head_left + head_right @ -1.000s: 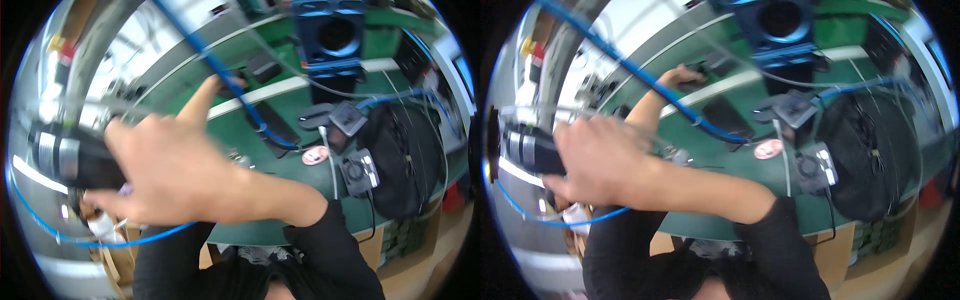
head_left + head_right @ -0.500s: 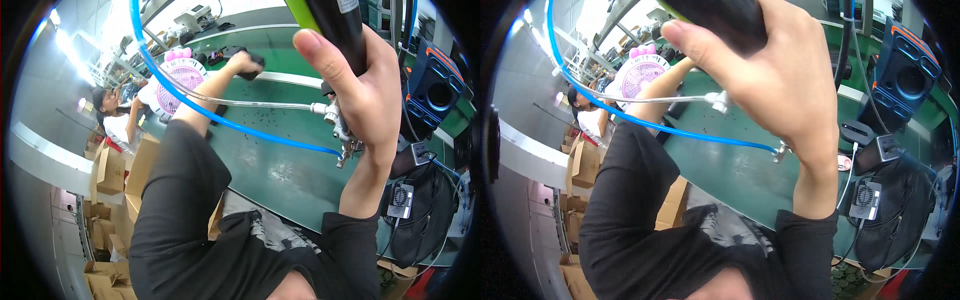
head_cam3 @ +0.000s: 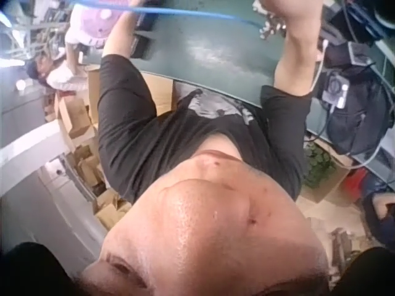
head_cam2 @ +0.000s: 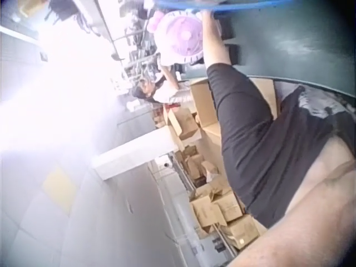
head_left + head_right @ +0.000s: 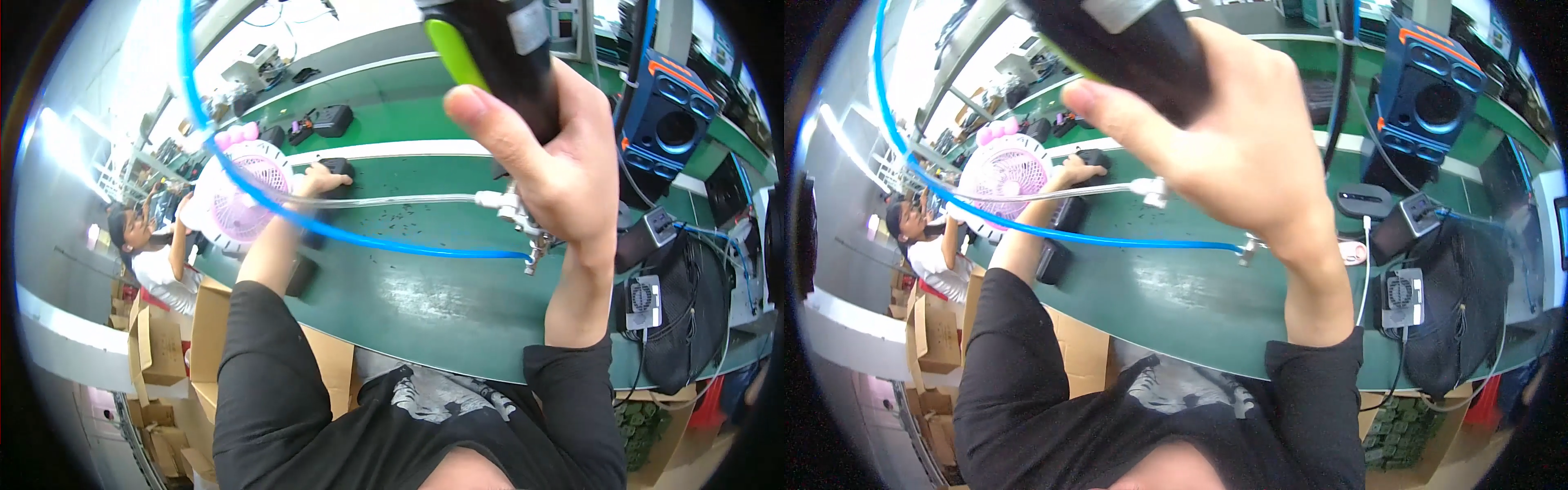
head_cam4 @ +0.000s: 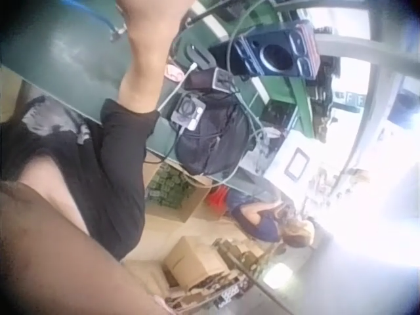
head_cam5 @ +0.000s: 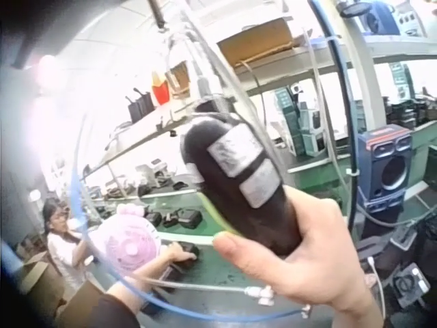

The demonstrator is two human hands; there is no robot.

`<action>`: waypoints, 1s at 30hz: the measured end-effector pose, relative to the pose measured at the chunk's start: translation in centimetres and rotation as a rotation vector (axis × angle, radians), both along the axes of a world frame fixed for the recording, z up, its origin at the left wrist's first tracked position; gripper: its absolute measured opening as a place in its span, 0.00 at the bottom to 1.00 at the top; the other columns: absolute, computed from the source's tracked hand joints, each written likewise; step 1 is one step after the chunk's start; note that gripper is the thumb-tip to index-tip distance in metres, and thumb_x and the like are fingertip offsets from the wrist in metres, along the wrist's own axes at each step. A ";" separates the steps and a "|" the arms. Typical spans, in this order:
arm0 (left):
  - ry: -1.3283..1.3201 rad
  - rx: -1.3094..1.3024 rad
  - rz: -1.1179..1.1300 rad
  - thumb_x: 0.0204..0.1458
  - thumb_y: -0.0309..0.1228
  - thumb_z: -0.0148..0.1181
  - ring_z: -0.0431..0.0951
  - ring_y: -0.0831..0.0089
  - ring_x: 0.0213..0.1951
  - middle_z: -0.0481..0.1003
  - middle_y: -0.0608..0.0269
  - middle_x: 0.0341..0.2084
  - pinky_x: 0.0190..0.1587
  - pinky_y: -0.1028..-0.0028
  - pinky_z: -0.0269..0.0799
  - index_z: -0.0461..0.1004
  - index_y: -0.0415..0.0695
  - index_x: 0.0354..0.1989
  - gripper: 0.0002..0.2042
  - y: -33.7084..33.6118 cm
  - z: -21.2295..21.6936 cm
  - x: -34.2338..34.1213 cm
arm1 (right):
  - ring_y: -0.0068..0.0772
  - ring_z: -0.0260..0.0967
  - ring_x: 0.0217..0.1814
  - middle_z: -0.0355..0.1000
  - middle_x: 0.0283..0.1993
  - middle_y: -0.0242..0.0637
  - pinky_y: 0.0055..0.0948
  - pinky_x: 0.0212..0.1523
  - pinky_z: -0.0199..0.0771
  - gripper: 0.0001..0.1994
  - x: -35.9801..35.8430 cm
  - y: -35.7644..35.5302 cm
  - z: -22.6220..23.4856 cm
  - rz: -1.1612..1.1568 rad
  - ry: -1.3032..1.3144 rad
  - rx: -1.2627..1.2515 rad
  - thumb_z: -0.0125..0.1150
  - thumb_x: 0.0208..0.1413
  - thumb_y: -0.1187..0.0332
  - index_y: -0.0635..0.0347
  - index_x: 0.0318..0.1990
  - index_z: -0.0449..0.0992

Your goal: Assemble electronic speakers using an electric screwdriver on a production line.

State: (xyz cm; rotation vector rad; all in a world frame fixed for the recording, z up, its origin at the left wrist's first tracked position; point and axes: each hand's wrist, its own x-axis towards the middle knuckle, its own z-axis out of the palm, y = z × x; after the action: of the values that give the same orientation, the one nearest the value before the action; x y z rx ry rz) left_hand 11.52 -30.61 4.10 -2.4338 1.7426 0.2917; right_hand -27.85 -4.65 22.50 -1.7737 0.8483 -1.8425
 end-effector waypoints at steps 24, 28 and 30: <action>-0.912 -0.954 -2.226 0.51 0.34 0.54 0.61 0.58 0.66 0.65 0.53 0.61 0.68 0.65 0.55 0.62 0.39 0.61 0.27 -2.6 4.2 -50.0 | 0.58 0.73 0.25 0.69 0.20 0.53 0.46 0.30 0.74 0.27 0.0 0.9 0.1 -0.052 0.054 -0.147 0.65 0.49 0.49 0.71 0.32 0.67; -0.793 -0.823 -2.210 0.50 0.34 0.55 0.62 0.57 0.64 0.66 0.53 0.60 0.67 0.65 0.56 0.61 0.38 0.61 0.28 -2.0 1.3 -53.2 | 0.54 0.73 0.25 0.68 0.20 0.51 0.43 0.29 0.74 0.28 -1.5 0.4 -0.6 -0.032 0.030 -0.128 0.65 0.50 0.49 0.73 0.35 0.67; -0.765 -0.748 -2.157 0.49 0.34 0.57 0.63 0.57 0.64 0.66 0.52 0.59 0.67 0.65 0.57 0.61 0.38 0.61 0.29 -1.7 1.7 -53.4 | 0.53 0.74 0.26 0.68 0.20 0.50 0.42 0.29 0.74 0.28 -1.1 0.5 -0.8 -0.099 -0.018 -0.159 0.65 0.50 0.49 0.74 0.35 0.68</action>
State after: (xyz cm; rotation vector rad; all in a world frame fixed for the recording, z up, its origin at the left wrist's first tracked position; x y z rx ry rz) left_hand -41.85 -32.30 5.78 0.4450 2.7256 -1.3105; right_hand -28.93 -4.15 21.69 -1.8369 0.8159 -2.0374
